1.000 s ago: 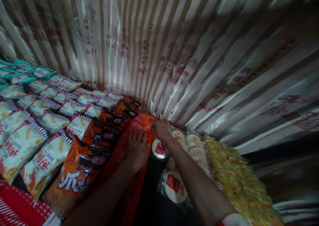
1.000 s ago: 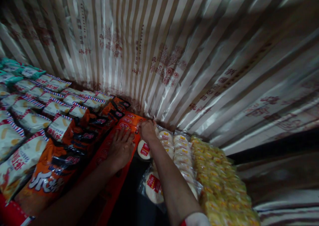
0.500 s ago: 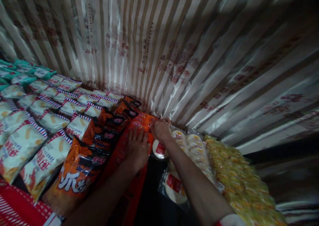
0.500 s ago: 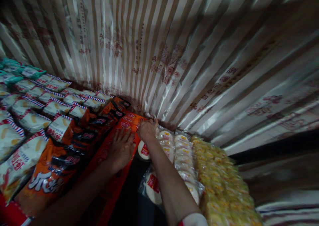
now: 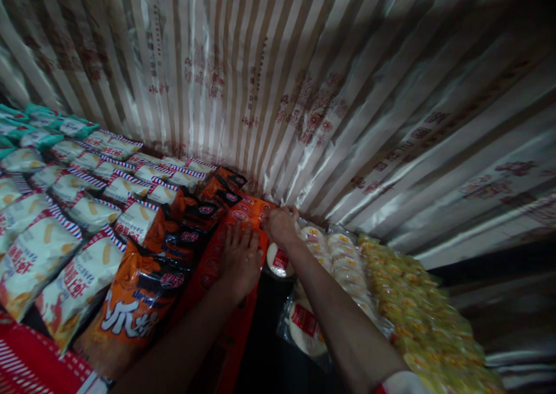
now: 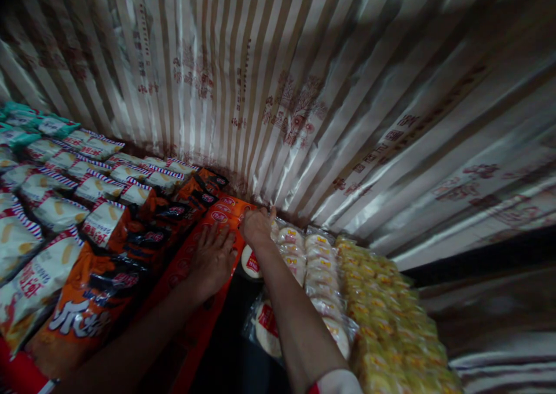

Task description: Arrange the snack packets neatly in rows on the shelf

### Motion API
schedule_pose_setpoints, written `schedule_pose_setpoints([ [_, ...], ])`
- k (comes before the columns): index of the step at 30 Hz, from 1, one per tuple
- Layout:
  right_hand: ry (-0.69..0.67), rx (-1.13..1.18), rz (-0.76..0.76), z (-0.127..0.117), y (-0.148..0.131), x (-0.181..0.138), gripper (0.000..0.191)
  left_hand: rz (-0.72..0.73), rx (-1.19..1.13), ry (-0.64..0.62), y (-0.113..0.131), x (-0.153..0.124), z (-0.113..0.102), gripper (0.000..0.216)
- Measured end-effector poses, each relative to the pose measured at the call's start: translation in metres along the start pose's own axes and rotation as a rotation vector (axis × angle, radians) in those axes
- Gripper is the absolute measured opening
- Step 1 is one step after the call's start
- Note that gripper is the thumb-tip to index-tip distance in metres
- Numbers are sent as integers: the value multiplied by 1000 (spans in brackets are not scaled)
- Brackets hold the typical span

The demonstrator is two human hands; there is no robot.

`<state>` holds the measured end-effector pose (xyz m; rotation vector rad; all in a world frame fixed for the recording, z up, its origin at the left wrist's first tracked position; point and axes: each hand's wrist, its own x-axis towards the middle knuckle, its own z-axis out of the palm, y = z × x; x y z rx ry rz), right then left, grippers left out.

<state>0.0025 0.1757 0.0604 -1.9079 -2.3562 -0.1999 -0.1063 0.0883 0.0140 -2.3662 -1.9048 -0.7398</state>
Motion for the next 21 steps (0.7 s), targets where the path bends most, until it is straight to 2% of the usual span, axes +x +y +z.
schedule_pose_setpoints([
  [8,-5,142,51,-3,6,-1,20,-4,-14,-23,1,0,-3,42],
  [14,207,210,-7,-11,20,-14,30,11,12,1,1,-2,-6,41],
  [21,434,492,-101,-20,16,-56,30,13,8,-12,1,-1,-6,41],
])
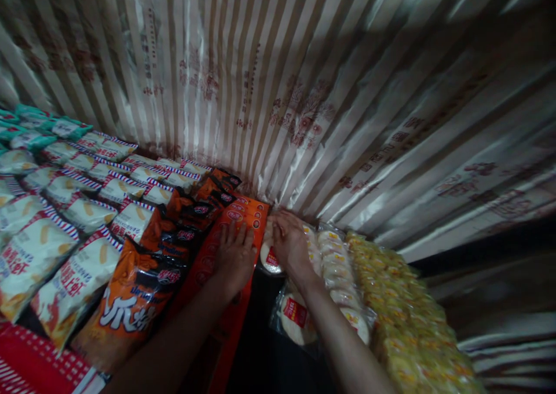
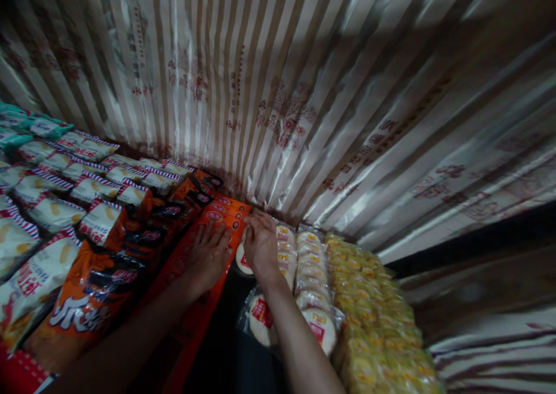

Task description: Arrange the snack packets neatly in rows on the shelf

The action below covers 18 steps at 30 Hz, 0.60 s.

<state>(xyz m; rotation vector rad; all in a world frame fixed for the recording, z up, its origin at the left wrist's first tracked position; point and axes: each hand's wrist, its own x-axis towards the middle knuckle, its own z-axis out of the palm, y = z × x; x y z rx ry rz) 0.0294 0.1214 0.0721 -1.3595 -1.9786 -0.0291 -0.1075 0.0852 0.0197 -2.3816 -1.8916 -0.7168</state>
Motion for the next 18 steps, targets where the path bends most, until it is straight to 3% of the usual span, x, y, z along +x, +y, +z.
schedule_pose_setpoints([
  [6,-3,127,46,-6,-31,-43,28,1,-10,7,0,-1,-5,42],
  [10,-30,207,157,-8,-56,-78,31,0,-32,-46,0,5,-8,43],
  [18,81,211,335,15,-90,-158,45,42,-83,-137,13,31,-5,41],
])
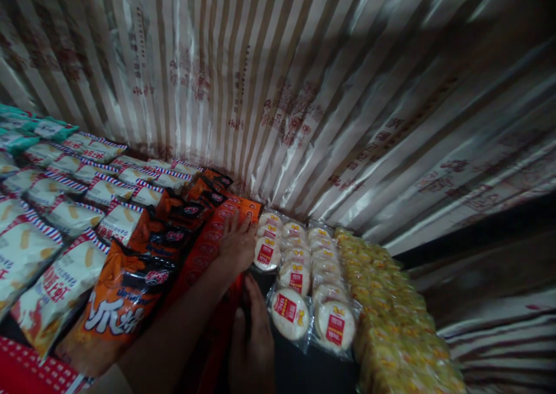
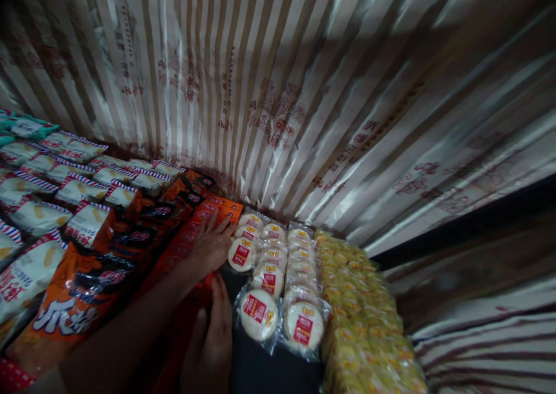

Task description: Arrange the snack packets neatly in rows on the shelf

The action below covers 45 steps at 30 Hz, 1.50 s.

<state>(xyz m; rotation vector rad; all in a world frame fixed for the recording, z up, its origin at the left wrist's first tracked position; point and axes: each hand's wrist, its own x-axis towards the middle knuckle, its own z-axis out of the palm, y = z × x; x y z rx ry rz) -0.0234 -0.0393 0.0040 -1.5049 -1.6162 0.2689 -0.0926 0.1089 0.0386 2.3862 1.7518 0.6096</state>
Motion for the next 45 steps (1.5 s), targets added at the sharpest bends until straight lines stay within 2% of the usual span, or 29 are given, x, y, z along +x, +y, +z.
schedule_pose_setpoints([
  [4,-23,-46,3,3,4,-15,43,12,26,-53,1,1,-3,40],
  [14,25,51,49,8,1,-16,37,17,71,-71,-2,-2,-7,39],
  [21,-72,142,247,7,-5,-6,44,2,69,-57,-4,-3,-1,40],
  [30,-99,220,359,15,-6,1,54,-1,54,-114,-5,-2,-5,42],
  [34,-68,219,306,10,-10,9,50,-2,44,-152,-5,1,-10,39],
  [40,25,66,70,1,-2,45,44,-2,13,-157,-6,4,-12,38],
  [45,-22,-49,6,-2,5,69,52,57,-21,-171,-12,8,-8,34],
])
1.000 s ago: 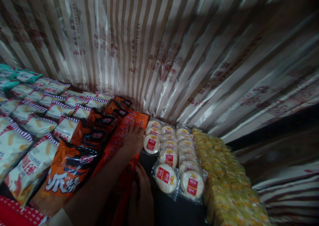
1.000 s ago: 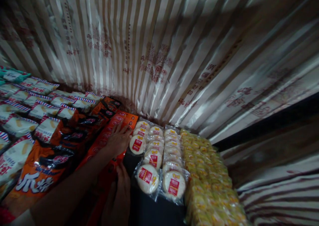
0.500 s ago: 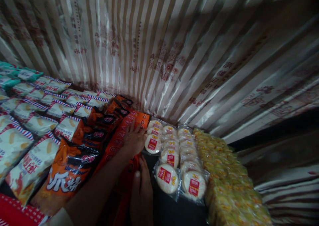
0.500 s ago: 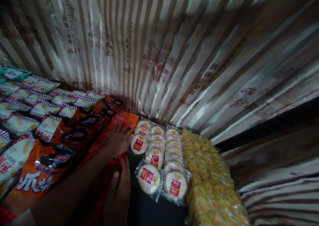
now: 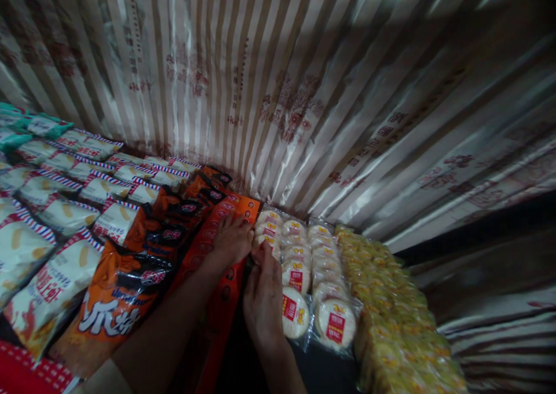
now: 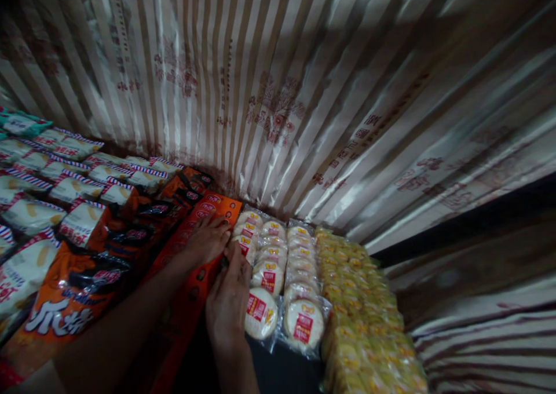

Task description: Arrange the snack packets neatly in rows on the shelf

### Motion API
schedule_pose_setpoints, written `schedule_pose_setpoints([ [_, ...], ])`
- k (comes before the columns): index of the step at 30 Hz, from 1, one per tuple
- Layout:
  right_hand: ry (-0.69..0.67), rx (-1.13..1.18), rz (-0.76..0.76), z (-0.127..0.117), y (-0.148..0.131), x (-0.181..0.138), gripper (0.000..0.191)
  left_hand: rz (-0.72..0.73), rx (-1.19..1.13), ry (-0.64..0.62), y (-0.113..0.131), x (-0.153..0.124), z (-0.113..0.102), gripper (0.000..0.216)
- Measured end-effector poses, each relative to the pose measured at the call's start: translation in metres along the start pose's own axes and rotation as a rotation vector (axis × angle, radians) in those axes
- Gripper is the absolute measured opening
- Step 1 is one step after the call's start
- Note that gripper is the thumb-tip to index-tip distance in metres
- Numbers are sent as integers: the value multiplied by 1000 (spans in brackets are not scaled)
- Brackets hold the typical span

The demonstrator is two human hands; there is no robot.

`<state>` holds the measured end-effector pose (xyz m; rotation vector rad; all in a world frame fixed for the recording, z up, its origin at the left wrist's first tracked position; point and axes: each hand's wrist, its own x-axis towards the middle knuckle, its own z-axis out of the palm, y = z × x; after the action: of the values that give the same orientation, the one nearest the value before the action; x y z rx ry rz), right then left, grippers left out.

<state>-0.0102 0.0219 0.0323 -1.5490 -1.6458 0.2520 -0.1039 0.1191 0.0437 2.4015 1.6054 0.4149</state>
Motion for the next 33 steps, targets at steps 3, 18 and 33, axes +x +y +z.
schedule_pose_setpoints([
  [3,-27,-25,19,3,-3,0,63,4,-10,-7,-4,6,1,35],
  [18,-107,221,184,17,-16,7,60,-58,0,-11,-8,13,-4,29],
  [33,-43,287,221,13,-10,-16,55,-81,-1,15,-10,15,-11,31],
])
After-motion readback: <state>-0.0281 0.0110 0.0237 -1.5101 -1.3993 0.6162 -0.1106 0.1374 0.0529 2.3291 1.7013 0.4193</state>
